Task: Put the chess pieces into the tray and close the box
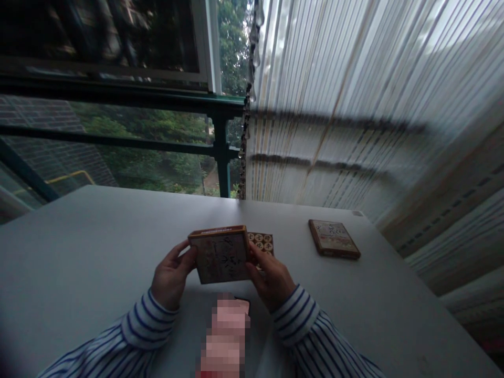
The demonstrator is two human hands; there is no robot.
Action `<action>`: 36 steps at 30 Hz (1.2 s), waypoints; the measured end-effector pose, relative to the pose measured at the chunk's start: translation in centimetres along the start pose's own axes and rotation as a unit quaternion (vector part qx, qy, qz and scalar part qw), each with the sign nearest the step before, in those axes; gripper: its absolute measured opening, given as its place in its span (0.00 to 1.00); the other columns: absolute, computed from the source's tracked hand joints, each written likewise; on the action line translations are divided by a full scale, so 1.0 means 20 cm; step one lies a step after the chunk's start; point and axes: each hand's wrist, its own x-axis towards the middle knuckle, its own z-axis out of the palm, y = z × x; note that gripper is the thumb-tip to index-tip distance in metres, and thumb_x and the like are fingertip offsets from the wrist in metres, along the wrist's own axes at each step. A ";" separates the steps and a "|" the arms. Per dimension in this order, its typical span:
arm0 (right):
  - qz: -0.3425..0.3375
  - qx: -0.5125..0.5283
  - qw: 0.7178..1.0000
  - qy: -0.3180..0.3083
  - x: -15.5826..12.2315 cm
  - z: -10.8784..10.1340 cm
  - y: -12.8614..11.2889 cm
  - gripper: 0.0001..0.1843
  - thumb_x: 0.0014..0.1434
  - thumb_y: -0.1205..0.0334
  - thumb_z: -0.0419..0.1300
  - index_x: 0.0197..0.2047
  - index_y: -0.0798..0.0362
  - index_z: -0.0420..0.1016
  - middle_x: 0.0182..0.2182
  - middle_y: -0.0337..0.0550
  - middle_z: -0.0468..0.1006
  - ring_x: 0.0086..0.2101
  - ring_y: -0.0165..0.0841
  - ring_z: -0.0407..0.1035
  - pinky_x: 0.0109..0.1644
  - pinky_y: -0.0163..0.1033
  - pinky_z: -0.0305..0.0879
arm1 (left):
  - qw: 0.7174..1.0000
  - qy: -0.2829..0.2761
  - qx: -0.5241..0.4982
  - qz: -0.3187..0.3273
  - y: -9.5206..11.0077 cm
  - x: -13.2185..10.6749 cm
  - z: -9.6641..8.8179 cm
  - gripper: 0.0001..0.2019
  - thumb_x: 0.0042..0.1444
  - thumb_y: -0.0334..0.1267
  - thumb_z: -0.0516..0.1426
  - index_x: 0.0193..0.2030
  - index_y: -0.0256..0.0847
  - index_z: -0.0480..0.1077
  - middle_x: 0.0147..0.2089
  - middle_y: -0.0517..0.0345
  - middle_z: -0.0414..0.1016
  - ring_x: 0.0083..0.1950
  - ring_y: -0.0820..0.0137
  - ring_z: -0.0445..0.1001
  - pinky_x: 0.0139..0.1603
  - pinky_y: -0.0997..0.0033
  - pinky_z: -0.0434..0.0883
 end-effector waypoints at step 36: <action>-0.027 -0.051 0.995 0.080 0.03 -0.05 -0.03 0.22 0.55 0.68 0.53 0.54 0.52 0.63 0.40 0.48 0.75 0.37 0.33 0.70 0.39 0.39 0.69 | 0.989 -0.010 0.076 0.127 0.01 0.01 -0.05 0.12 0.40 0.37 0.63 0.34 0.38 0.74 0.33 0.58 0.77 0.32 0.70 0.75 0.33 0.70 0.76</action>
